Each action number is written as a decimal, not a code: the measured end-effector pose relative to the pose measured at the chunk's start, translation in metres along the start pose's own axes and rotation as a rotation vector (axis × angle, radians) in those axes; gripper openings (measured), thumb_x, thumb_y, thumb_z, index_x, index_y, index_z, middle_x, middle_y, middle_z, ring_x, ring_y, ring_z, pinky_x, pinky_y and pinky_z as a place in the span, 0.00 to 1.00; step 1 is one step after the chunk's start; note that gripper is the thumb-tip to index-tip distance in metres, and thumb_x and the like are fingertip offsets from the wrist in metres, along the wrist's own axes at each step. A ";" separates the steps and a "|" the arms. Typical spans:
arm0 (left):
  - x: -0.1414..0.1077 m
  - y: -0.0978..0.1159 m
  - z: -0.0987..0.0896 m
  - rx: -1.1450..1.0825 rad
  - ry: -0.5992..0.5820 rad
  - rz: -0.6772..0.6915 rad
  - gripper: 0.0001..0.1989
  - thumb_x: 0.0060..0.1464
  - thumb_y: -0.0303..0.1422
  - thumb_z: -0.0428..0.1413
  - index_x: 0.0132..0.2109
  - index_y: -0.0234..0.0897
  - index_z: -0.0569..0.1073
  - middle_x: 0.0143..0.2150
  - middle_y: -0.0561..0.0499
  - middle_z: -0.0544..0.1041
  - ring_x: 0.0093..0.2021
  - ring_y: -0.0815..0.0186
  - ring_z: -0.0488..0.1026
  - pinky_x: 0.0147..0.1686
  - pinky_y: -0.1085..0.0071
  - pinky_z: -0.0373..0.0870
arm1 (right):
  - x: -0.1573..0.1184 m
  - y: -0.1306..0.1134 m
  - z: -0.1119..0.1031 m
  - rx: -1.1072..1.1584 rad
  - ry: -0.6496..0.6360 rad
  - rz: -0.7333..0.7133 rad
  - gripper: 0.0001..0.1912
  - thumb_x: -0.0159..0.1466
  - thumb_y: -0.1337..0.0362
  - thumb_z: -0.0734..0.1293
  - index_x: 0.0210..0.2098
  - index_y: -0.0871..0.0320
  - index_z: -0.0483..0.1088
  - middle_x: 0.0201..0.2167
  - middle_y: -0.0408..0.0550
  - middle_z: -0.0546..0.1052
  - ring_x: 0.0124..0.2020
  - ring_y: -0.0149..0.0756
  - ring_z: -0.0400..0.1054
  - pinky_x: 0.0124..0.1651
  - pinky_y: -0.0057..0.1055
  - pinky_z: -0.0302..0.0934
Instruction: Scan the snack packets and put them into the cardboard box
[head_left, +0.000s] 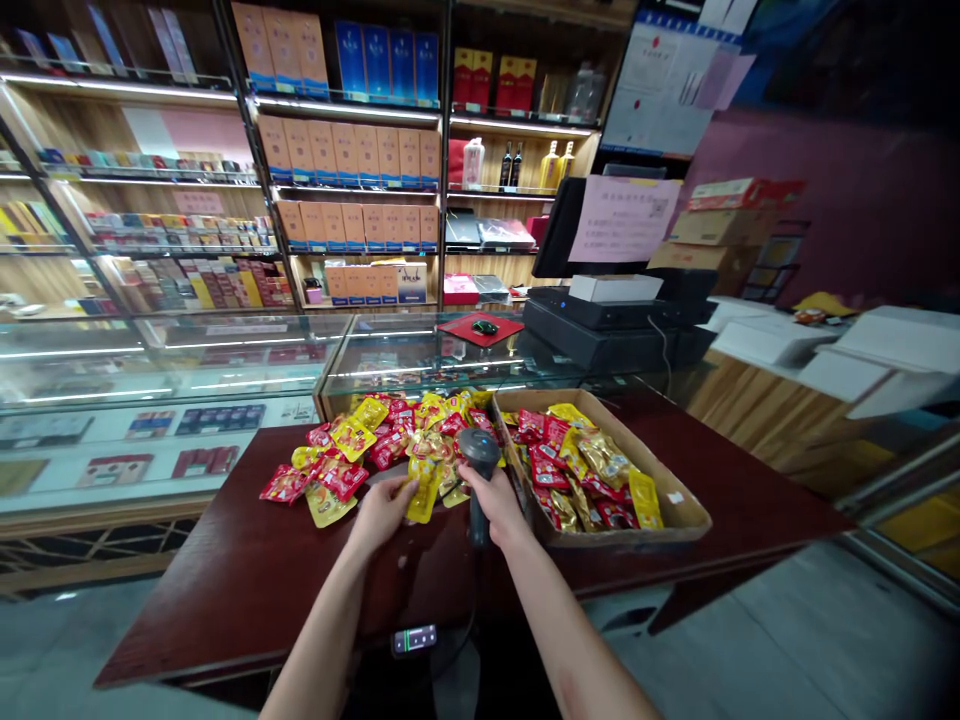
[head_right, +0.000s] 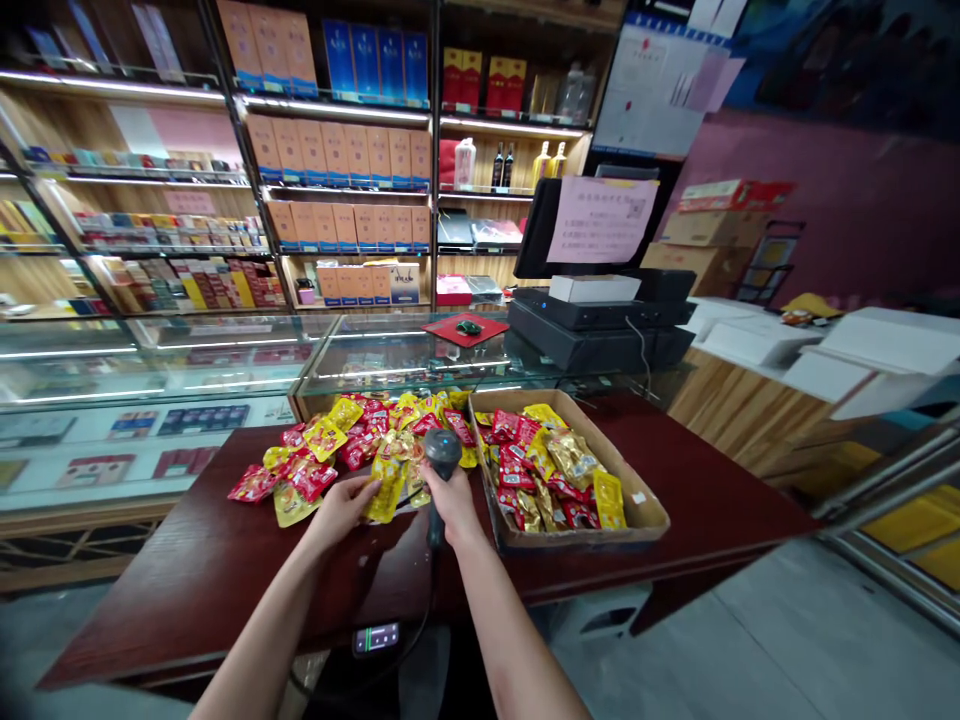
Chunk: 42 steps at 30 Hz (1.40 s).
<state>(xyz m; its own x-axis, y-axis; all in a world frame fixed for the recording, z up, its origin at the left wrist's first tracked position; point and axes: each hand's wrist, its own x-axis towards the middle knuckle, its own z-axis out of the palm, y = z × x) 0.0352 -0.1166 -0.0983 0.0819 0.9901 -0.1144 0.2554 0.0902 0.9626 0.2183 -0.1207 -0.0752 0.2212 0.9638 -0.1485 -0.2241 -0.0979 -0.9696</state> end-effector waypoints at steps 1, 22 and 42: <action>-0.002 0.000 -0.004 -0.077 -0.028 -0.043 0.25 0.49 0.50 0.57 0.43 0.32 0.78 0.29 0.48 0.79 0.28 0.64 0.74 0.27 0.73 0.67 | -0.001 0.001 0.003 0.004 -0.022 0.015 0.15 0.48 0.58 0.73 0.34 0.60 0.74 0.36 0.50 0.79 0.38 0.40 0.73 0.37 0.32 0.67; 0.009 0.032 -0.004 -0.857 0.091 -0.093 0.13 0.56 0.39 0.58 0.43 0.33 0.74 0.43 0.41 0.79 0.43 0.62 0.77 0.43 0.68 0.75 | -0.001 0.019 0.034 0.261 0.080 0.206 0.17 0.42 0.65 0.76 0.28 0.58 0.66 0.20 0.41 0.72 0.19 0.30 0.66 0.23 0.28 0.62; 0.069 0.026 -0.025 -0.552 -0.065 -0.365 0.15 0.44 0.26 0.66 0.37 0.35 0.69 0.30 0.53 0.76 0.24 0.69 0.74 0.26 0.70 0.76 | -0.040 0.023 0.030 -0.196 -0.359 0.183 0.19 0.51 0.53 0.70 0.33 0.59 0.65 0.23 0.40 0.72 0.15 0.31 0.67 0.12 0.25 0.59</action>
<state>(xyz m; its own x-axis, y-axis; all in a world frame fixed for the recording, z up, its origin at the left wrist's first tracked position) 0.0240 -0.0436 -0.0748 0.1462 0.8783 -0.4552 -0.2515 0.4780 0.8416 0.1754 -0.1541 -0.0860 -0.1564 0.9478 -0.2780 -0.0373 -0.2869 -0.9572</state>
